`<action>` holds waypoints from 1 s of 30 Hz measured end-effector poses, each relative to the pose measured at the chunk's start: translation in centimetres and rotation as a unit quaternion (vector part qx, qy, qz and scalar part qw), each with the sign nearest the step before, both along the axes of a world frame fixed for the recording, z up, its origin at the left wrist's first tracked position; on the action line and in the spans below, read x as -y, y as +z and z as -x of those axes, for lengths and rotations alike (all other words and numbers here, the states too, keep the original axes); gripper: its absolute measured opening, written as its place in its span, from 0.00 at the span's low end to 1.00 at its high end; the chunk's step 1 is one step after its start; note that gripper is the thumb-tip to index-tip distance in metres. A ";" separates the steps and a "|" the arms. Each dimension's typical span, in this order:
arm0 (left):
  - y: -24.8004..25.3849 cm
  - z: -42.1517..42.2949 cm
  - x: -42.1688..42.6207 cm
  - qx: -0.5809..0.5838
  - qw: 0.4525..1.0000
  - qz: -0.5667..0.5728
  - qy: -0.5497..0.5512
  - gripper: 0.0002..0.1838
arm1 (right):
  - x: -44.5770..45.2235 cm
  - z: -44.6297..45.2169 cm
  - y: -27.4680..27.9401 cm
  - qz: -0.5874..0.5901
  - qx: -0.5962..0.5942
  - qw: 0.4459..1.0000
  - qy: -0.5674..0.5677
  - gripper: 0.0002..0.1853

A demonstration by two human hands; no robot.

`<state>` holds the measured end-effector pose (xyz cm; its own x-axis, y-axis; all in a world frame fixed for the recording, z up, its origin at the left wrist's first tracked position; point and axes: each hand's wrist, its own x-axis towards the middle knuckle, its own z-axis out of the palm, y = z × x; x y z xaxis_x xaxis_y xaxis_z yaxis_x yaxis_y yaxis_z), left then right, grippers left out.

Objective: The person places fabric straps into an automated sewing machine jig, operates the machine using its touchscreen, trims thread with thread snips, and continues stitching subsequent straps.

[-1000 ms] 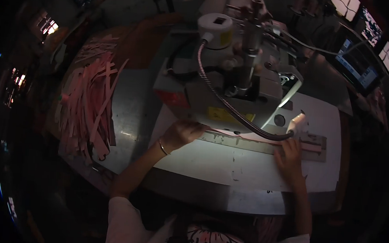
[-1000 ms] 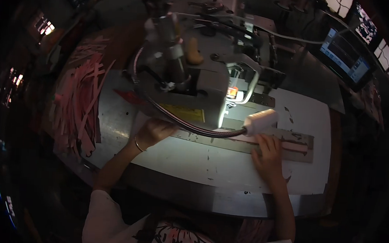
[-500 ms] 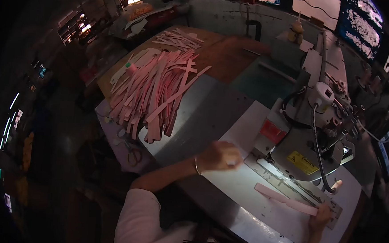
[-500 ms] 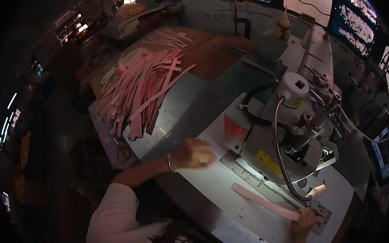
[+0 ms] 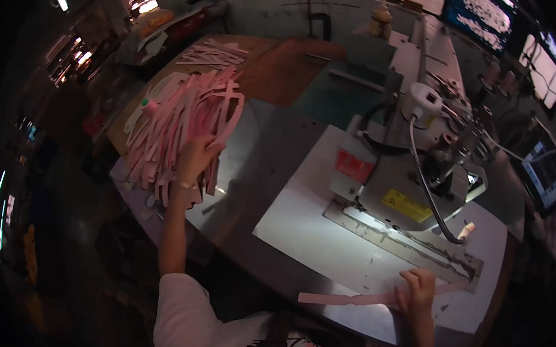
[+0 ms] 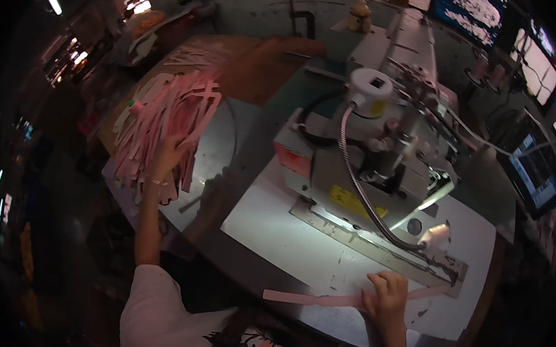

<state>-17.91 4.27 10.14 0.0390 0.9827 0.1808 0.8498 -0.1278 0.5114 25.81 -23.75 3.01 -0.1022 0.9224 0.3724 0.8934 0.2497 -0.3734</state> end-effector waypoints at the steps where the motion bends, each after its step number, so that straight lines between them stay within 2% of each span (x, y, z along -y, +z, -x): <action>1: 1.4 -0.5 2.0 -0.031 0.996 0.011 -0.086 0.11 | -0.7 0.8 0.7 0.002 -0.004 1.000 0.027 0.20; 3: 4.9 -2.5 7.1 0.016 0.971 0.179 -0.160 0.09 | -2.1 3.2 1.8 -0.049 -0.006 0.994 0.098 0.19; 4: 5.7 -2.7 9.1 0.024 0.948 0.242 -0.205 0.07 | -2.5 4.3 2.4 -0.049 0.013 0.991 0.127 0.22; 6: 6.4 -3.7 11.5 -0.053 0.868 0.141 -0.472 0.06 | -2.9 7.2 3.8 -0.090 -0.002 0.983 0.159 0.26; 7: 6.4 -5.1 12.2 -0.002 0.818 0.138 -0.558 0.05 | -2.5 8.7 5.8 -0.057 -0.016 0.986 0.155 0.29; 9: 5.3 -7.8 12.7 0.047 0.767 0.198 -0.609 0.05 | -2.5 10.2 8.0 -0.022 -0.097 0.980 0.171 0.27; 11: 3.3 -10.8 12.0 0.059 0.741 0.169 -0.647 0.07 | -2.0 8.9 6.8 0.044 -0.081 0.974 0.208 0.21; 12: 3.0 -12.2 11.4 0.059 0.738 0.169 -0.651 0.07 | -1.9 7.7 7.4 0.044 -0.080 0.975 0.203 0.21; 13: 2.9 -13.7 10.5 0.047 0.754 0.277 -0.594 0.08 | -2.0 6.1 8.4 0.185 -0.091 0.967 0.148 0.17; 14: 2.6 -14.8 9.5 0.035 0.757 0.382 -0.528 0.09 | -2.1 4.3 9.1 0.324 -0.100 0.937 0.089 0.12; 16: -0.8 -16.4 6.9 0.093 0.717 0.488 -0.488 0.11 | -2.3 0.4 7.3 0.234 -0.127 0.964 0.029 0.09; 17: -2.2 -17.1 6.0 0.093 0.713 0.492 -0.491 0.11 | -2.8 -1.4 7.5 0.300 -0.108 0.948 -0.005 0.10; 19: -4.3 -18.4 4.7 0.158 0.692 0.506 -0.490 0.12 | -3.0 -3.9 6.2 0.333 -0.156 0.930 -0.028 0.12; 20: -4.9 -18.8 4.7 0.156 0.689 0.507 -0.493 0.12 | -2.9 -4.1 5.9 0.333 -0.157 0.929 -0.032 0.12; 24: -6.5 -19.9 5.8 0.185 0.783 0.357 -0.474 0.11 | -3.1 -4.7 4.8 0.325 -0.163 0.921 -0.136 0.12; 25: -6.9 -20.1 6.0 0.183 0.784 0.358 -0.473 0.11 | -3.2 -4.8 4.2 0.325 -0.166 0.921 -0.135 0.12; 27: -7.8 -20.3 6.5 0.191 0.837 0.223 -0.462 0.10 | -3.1 -4.9 2.1 0.193 -0.097 0.968 -0.127 0.13; 29: -8.8 -20.3 6.7 0.197 0.872 0.084 -0.441 0.10 | -3.2 -5.0 0.5 0.056 -0.026 0.991 -0.117 0.14; 30: -9.4 -20.1 6.6 0.196 0.872 0.084 -0.440 0.10 | -3.3 -5.1 0.2 0.057 -0.027 0.991 -0.116 0.14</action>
